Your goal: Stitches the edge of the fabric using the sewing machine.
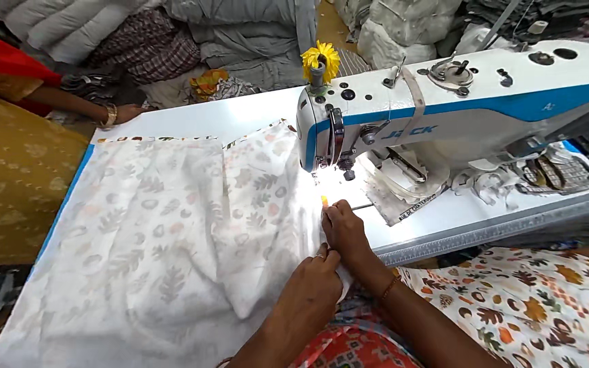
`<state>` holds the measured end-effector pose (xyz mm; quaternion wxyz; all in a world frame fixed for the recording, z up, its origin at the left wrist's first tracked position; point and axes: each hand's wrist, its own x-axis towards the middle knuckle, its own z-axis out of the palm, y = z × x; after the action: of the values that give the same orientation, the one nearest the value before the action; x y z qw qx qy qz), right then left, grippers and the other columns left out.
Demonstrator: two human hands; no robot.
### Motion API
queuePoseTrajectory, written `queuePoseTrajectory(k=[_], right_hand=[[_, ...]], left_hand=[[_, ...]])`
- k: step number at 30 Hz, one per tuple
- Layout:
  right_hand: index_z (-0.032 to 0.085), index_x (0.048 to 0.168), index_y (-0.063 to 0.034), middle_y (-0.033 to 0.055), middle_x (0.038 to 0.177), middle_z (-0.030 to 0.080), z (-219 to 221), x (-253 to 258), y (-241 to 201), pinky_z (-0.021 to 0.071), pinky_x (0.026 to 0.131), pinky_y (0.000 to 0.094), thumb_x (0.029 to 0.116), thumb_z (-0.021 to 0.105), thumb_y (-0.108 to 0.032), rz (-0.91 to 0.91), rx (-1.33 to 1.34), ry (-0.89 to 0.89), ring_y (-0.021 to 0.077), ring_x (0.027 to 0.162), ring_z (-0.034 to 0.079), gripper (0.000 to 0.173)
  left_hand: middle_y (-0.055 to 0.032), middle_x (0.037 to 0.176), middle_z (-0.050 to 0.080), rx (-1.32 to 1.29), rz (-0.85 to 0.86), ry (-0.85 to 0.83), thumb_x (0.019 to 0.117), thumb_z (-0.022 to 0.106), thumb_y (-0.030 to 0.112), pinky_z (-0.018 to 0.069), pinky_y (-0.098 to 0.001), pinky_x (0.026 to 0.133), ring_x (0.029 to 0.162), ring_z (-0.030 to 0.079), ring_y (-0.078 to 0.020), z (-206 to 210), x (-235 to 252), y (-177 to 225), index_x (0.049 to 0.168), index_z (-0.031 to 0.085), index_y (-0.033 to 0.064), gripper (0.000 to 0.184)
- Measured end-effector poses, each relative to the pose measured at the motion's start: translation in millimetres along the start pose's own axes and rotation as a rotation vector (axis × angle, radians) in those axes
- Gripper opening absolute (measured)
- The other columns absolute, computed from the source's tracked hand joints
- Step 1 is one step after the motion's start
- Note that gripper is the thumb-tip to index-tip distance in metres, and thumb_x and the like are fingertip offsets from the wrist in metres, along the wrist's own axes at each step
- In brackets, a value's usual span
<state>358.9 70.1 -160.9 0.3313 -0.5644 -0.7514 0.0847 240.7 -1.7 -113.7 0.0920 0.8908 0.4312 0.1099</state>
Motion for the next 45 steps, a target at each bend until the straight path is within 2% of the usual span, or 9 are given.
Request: queuePoseTrajectory(k=[9,13,23,28,33,35,39,42,45], right_hand=[[0.074,0.093,0.0068,0.0195,0.089,0.065,0.3,0.7,0.6,0.0594,0.059,0.0355,0.0902,0.069,-0.002,-0.001,-0.003,0.001,0.0273,0.067,0.069,0.01],[0.074,0.093,0.0065,0.0187,0.087,0.065,-1.2,0.7,2.7,0.0595,0.059,0.0366,0.0912,0.068,-0.002,-0.005,0.01,-0.022,0.0272,0.067,0.069,0.01],[0.073,0.093,0.0064,0.019,0.089,0.065,-2.2,-0.5,4.3,0.0598,0.06,0.0359,0.0879,0.072,0.0,-0.021,0.04,-0.013,0.0269,0.069,0.069,0.008],[0.074,0.094,0.0073,0.0196,0.088,0.066,-3.3,3.6,4.7,0.0603,0.063,0.0369,0.0862,0.073,0.003,-0.025,0.069,-0.022,0.0279,0.07,0.069,0.009],[0.074,0.091,0.0019,0.016,0.084,0.066,-13.4,20.0,10.5,0.0589,0.061,0.0408,0.09,0.072,-0.004,-0.058,0.01,-0.09,0.0279,0.07,0.069,0.006],[0.075,0.092,-0.0024,0.0148,0.086,0.068,-30.6,31.5,9.9,0.0575,0.062,0.0467,0.0931,0.07,-0.009,-0.045,-0.044,-0.238,0.0305,0.073,0.069,0.009],[0.08,0.103,-0.0056,0.0152,0.093,0.072,-50.1,62.6,45.0,0.0555,0.076,0.0526,0.0968,0.067,-0.013,-0.284,0.096,-0.578,0.0324,0.085,0.071,0.016],[0.08,0.097,-0.0083,0.0094,0.081,0.07,-37.9,65.0,73.6,0.057,0.067,0.0442,0.0946,0.068,-0.015,-0.531,0.185,-0.442,0.0247,0.073,0.069,0.013],[0.073,0.097,-0.0019,0.014,0.078,0.07,-33.4,65.9,65.6,0.0544,0.066,0.0505,0.099,0.061,-0.015,-0.388,0.136,-0.452,0.0307,0.071,0.07,0.018]], left_hand=[[-0.0186,0.097,0.074,0.034,-0.191,0.25,0.0826,0.076,0.015,0.0616,-0.0425,0.07,0.086,0.074,-0.0337,22.1,5.5,3.8,0.089,0.076,-0.0013,0.017],[-0.0223,0.11,0.073,-0.088,-0.332,0.228,0.0914,0.068,0.008,0.0622,-0.0419,0.063,0.076,0.075,-0.0318,20.8,7.9,2.4,0.098,0.074,-0.0046,0.016],[-0.0208,0.124,0.068,-0.003,-0.279,0.344,0.0966,0.061,0.016,0.0577,-0.05,0.083,0.1,0.07,-0.0382,44.3,20.6,-43.4,0.128,0.068,-0.0024,0.037],[-0.0153,0.113,0.072,-0.238,-0.162,0.413,0.0926,0.069,0.014,0.0535,-0.0516,0.088,0.099,0.068,-0.035,36.7,36.8,-85.3,0.113,0.078,0.0043,0.025],[-0.0203,0.116,0.07,-0.211,-0.137,0.381,0.095,0.068,0.016,0.0515,-0.0561,0.095,0.106,0.067,-0.0395,30.8,56.0,-115.1,0.116,0.073,0.0003,0.027],[-0.0162,0.109,0.071,-0.18,-0.027,0.413,0.0934,0.069,0.011,0.0538,-0.0534,0.089,0.1,0.067,-0.0362,31.8,58.9,-122.5,0.107,0.079,0.0078,0.017],[-0.0102,0.12,0.074,-0.083,0.18,0.415,0.0877,0.066,0.002,0.0533,-0.0466,0.101,0.119,0.066,-0.0324,35.4,53.8,-121.8,0.107,0.08,0.0071,0.025],[-0.0129,0.106,0.077,-0.052,0.236,0.485,0.0879,0.06,0.01,0.0593,-0.0403,0.091,0.104,0.074,-0.0286,42.5,54.9,-107.4,0.097,0.079,-0.0006,0.024],[-0.0141,0.091,0.076,-0.074,0.007,0.529,0.0927,0.062,0.011,0.0615,-0.0426,0.075,0.085,0.075,-0.0296,42.8,58.7,-88.6,0.103,0.075,-0.0034,0.022]])
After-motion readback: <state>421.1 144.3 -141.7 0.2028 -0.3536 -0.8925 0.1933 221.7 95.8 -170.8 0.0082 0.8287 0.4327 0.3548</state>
